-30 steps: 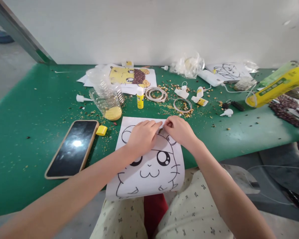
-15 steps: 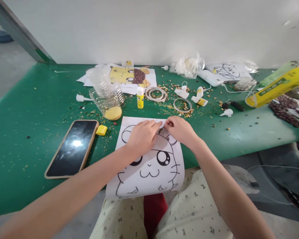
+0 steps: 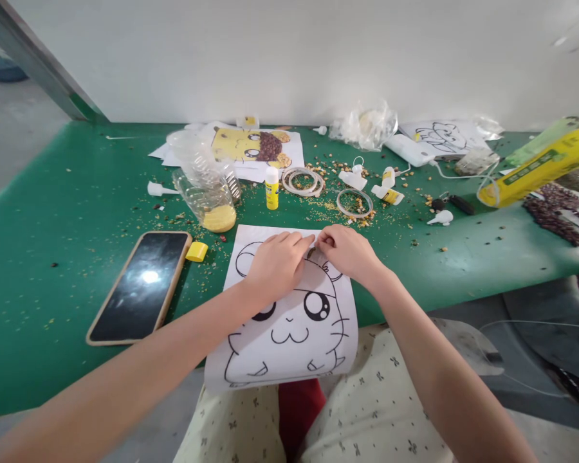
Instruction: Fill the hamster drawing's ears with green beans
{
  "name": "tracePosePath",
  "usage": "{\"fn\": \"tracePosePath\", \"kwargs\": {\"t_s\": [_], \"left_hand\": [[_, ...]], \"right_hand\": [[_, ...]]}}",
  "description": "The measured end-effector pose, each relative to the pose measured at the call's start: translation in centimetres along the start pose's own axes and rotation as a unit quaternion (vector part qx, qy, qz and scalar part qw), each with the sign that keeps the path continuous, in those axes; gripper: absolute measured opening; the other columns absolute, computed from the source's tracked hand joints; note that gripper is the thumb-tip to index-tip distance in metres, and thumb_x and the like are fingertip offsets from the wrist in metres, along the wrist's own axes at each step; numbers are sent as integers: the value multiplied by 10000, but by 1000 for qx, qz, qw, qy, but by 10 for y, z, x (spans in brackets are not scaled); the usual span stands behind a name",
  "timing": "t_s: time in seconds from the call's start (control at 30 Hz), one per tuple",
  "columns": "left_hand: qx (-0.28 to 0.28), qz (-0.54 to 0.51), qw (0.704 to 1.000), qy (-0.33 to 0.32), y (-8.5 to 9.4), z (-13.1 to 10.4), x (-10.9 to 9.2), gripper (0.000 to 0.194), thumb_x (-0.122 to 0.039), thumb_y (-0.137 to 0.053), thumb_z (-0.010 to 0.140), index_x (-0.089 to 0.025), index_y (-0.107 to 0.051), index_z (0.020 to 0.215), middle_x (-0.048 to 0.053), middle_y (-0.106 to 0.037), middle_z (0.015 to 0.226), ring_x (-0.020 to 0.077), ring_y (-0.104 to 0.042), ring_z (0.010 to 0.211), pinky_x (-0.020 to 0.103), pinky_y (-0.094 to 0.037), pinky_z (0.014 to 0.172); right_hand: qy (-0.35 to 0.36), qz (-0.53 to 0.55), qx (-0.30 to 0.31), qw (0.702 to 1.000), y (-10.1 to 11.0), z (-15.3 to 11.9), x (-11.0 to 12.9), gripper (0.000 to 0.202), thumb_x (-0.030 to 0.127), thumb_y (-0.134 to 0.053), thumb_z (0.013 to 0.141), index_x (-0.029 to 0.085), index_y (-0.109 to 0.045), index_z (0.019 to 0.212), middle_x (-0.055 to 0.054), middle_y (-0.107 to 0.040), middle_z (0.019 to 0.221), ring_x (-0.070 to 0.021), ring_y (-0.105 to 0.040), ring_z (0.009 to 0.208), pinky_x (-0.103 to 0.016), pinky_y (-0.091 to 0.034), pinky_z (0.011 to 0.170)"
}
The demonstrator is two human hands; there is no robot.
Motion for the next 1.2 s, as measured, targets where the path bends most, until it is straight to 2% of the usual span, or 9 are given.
{"fn": "tracePosePath", "kwargs": {"t_s": [0.17, 0.63, 0.97, 1.2], "left_hand": [[-1, 1, 1000, -1, 0, 0, 0, 389, -98, -411, 805, -149, -549, 1165, 46, -611, 863, 200, -551, 827, 318, -433, 699], [3, 4, 1000, -3, -1, 0, 0, 390, -95, -411, 796, -139, -549, 1158, 49, -612, 883, 203, -551, 845, 329, -446, 733], [2, 12, 1000, -1, 0, 0, 0, 404, -101, -412, 804, -137, -545, 1184, 54, -607, 887, 204, -540, 850, 318, -434, 721], [21, 11, 1000, -12, -1, 0, 0, 291, -140, -418, 836, -199, -644, 1010, 35, -565, 833, 189, -517, 803, 314, -411, 699]], "right_hand": [[-3, 23, 14, 1000, 1, 1, -3, 144, 213, -467, 788, 191, -525, 657, -17, -595, 760, -128, -479, 649, -248, -294, 553], [-15, -63, -1, 998, -3, -5, 9, 105, 168, -438, 749, 176, -531, 701, -59, -566, 808, -155, -479, 681, -274, -281, 566], [-15, 11, 14, 1000, 0, 0, -4, 137, 200, -465, 747, 186, -537, 631, 0, -581, 709, -114, -456, 629, -242, -278, 542], [-20, -20, -19, 999, -5, -4, 4, 71, 180, -479, 717, 176, -512, 654, -23, -558, 767, -125, -441, 659, -249, -268, 556]]}}
Point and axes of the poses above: each hand's wrist, its own z-axis towards the middle knuckle, its own y-axis out of the back of the hand, x = y × z, the point moved 4 cm from there along z, towards the middle knuckle
